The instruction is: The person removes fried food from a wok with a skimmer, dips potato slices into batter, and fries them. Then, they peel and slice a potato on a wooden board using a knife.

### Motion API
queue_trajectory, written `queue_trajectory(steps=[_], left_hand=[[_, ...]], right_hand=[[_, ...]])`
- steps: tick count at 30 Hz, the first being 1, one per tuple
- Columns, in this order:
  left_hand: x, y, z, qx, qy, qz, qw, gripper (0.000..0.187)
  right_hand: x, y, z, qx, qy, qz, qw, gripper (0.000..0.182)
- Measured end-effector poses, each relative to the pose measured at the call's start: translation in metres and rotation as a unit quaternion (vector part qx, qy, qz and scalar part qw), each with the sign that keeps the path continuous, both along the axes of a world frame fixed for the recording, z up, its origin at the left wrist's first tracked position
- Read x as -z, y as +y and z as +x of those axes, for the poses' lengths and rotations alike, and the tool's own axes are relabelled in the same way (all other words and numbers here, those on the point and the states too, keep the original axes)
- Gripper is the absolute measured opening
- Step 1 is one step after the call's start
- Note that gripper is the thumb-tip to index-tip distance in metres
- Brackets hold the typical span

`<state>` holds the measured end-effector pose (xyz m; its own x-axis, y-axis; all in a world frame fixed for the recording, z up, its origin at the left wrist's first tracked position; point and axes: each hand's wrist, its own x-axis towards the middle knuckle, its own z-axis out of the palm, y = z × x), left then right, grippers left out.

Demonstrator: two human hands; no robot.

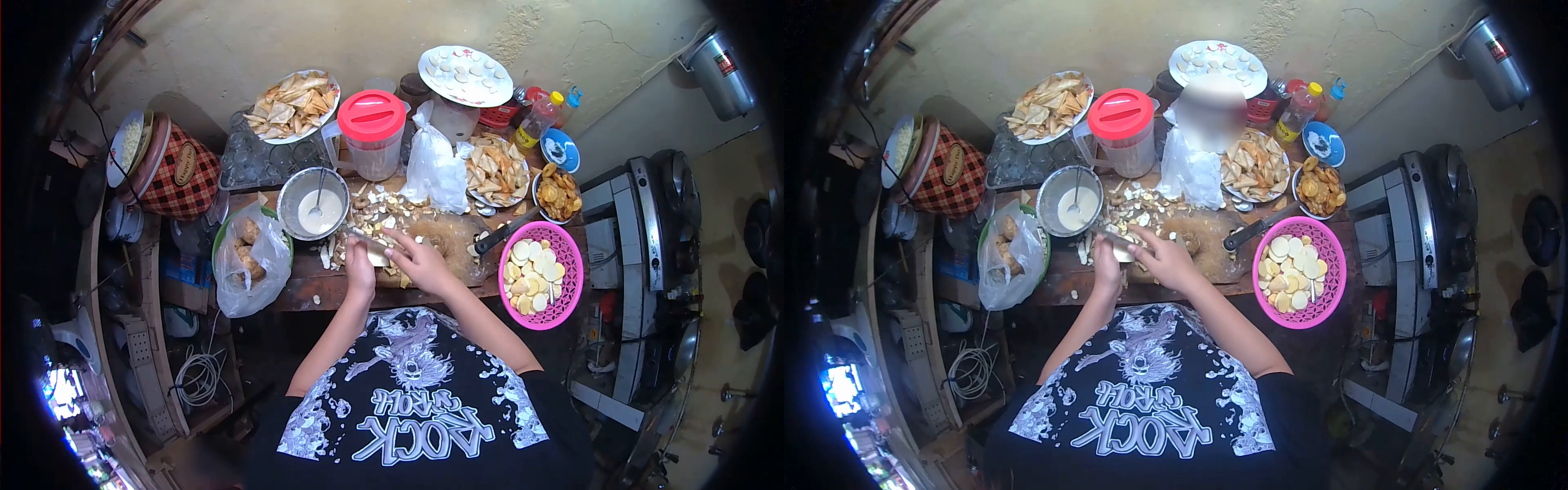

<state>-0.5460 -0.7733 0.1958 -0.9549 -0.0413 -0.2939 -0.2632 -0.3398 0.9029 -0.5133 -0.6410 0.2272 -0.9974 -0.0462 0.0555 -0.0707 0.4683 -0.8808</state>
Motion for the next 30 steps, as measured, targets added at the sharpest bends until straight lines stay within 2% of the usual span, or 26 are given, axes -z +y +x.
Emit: queue_trajectory(steps=[3, 6, 9, 12, 15, 19, 20, 22, 24, 25, 27, 30], left_hand=[[0.008, -0.001, -0.001, 0.004, 0.008, -0.019, 1.0, 0.019], [0.012, -0.004, 0.001, 0.04, 0.071, -0.06, 0.995, 0.021], [-0.003, 0.002, 0.007, 0.022, 0.079, -0.06, 0.995, 0.025], [-0.009, 0.008, 0.011, -0.007, 0.111, -0.14, 0.984, 0.023], [-0.013, 0.014, 0.012, -0.031, 0.125, -0.133, 0.983, 0.022], [-0.019, 0.011, 0.006, 0.003, 0.202, -0.231, 0.952, 0.017], [-0.015, 0.01, 0.005, 0.009, 0.186, -0.225, 0.956, 0.016], [-0.004, 0.008, 0.004, 0.02, 0.155, -0.211, 0.965, 0.016], [0.006, 0.006, 0.001, 0.001, 0.114, -0.131, 0.985, 0.017], [0.008, 0.005, 0.0, 0.0, 0.079, -0.073, 0.994, 0.017], [0.01, 0.003, -0.004, -0.011, 0.008, 0.005, 1.0, 0.026], [-0.031, -0.003, -0.007, 0.08, -0.191, 0.148, 0.967, 0.037]], right_hand=[[-0.042, 0.007, 0.002, -0.07, -0.083, 0.174, 0.979, 0.046], [-0.041, 0.006, 0.004, -0.068, -0.032, 0.192, 0.979, 0.047], [-0.049, 0.0, 0.006, -0.055, -0.027, 0.229, 0.972, 0.044], [-0.036, -0.008, 0.01, 0.01, 0.054, 0.217, 0.975, 0.04], [-0.028, -0.017, 0.012, 0.053, 0.067, 0.22, 0.972, 0.035], [-0.01, -0.023, 0.007, 0.117, 0.088, 0.129, 0.981, 0.031], [0.003, -0.025, 0.004, 0.135, 0.09, 0.087, 0.983, 0.029], [0.013, -0.023, -0.003, 0.165, 0.007, -0.046, 0.985, 0.029], [0.021, -0.012, -0.014, 0.182, -0.163, -0.225, 0.943, 0.032], [0.026, -0.003, -0.018, 0.179, -0.212, -0.256, 0.926, 0.041], [0.041, 0.009, -0.023, 0.158, -0.198, -0.174, 0.952, 0.044], [0.028, 0.015, -0.022, 0.118, -0.191, -0.055, 0.973, 0.048]])
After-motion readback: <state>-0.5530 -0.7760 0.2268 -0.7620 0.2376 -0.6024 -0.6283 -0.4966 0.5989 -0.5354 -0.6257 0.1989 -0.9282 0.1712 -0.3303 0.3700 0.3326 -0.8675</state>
